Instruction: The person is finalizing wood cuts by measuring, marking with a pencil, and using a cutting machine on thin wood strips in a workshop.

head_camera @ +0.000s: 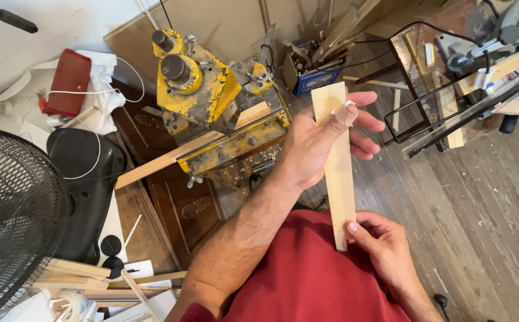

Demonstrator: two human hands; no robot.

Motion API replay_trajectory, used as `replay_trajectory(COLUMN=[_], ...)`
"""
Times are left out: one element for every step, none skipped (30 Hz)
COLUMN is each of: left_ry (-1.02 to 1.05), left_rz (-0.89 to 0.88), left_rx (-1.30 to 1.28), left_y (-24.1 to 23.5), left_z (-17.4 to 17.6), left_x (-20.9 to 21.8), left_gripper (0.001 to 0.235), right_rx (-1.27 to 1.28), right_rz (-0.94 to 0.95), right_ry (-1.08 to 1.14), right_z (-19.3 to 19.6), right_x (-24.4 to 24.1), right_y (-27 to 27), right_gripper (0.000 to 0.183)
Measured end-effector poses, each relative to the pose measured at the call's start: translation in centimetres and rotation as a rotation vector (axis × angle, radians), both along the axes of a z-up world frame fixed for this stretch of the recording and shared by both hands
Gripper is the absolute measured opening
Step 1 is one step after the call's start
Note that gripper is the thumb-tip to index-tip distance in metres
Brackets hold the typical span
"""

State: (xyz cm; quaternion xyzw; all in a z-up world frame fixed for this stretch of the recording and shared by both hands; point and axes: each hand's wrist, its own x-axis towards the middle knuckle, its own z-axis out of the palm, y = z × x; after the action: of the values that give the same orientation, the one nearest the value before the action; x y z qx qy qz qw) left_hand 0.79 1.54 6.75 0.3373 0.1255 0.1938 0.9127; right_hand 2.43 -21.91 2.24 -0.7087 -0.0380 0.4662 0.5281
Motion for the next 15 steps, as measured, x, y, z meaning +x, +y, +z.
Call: replay_trajectory(left_ry=[-0.011, -0.023, -0.022, -0.009, 0.003, 0.004, 0.018, 0.033, 0.033, 0.025, 0.017, 0.017, 0.014, 0.011, 0.011], left_rz=[0.004, 0.008, 0.008, 0.019, 0.03, 0.029, 0.027, 0.024, 0.024, 0.021, 0.018, 0.018, 0.02, 0.021, 0.022], left_rx=[-0.008, -0.015, -0.016, -0.006, 0.002, 0.001, 0.019, 0.037, 0.037, 0.023, 0.009, 0.009, 0.006, 0.003, 0.003], left_y=[0.0, 0.0, 0.0, 0.0, -0.1, -0.1, -0.1, -0.1, -0.1, -0.1, -0.1, -0.2, -0.2, -0.2, -0.2], left_z=[-0.2, -0.3, -0.2, 0.0, 0.2, 0.3, 0.4, 0.5, 0.6, 0.7, 0.8, 0.8, 0.8, 0.8, 0.8], left_x=[0.0, 0.0, 0.0, 0.1, 0.1, 0.1, 0.0, 0.0, 0.0, 0.0, -0.1, 0.0, 0.0, 0.0, -0.1], left_gripper=[0.053, 0.05, 0.05, 0.046, 0.043, 0.043, 0.041, 0.039, 0.039, 0.039, 0.039, 0.039, 0.038, 0.038, 0.038], right_rx=[-0.008, -0.017, -0.017, -0.005, 0.007, 0.006, 0.007, 0.008, 0.008, 0.004, 0.0, 0.0, 0.0, 0.001, 0.001], right_rz=[0.006, 0.012, 0.013, 0.017, 0.02, 0.02, 0.011, 0.002, 0.002, 0.02, 0.039, 0.039, 0.034, 0.028, 0.029], right_ry=[0.005, 0.011, 0.011, 0.01, 0.008, 0.008, 0.023, 0.038, 0.038, 0.022, 0.005, 0.005, 0.01, 0.016, 0.016], right_z=[0.1, 0.2, 0.2, 0.2, 0.2, 0.3, 0.3, 0.4, 0.3, 0.2, 0.1, 0.2, 0.3, 0.4, 0.5], right_x=[0.0, 0.1, 0.1, 0.0, 0.0, 0.0, 0.0, -0.1, 0.0, 0.0, 0.0, 0.0, 0.0, -0.1, -0.1], right_y=[0.0, 0.0, 0.0, 0.0, -0.1, -0.1, 0.0, 0.0, -0.1, -0.2, -0.3, -0.2, -0.1, 0.0, 0.0], right_gripper=[0.025, 0.026, 0.026, 0.026, 0.026, 0.026, 0.026, 0.025, 0.025, 0.025, 0.026, 0.026, 0.025, 0.025, 0.025])
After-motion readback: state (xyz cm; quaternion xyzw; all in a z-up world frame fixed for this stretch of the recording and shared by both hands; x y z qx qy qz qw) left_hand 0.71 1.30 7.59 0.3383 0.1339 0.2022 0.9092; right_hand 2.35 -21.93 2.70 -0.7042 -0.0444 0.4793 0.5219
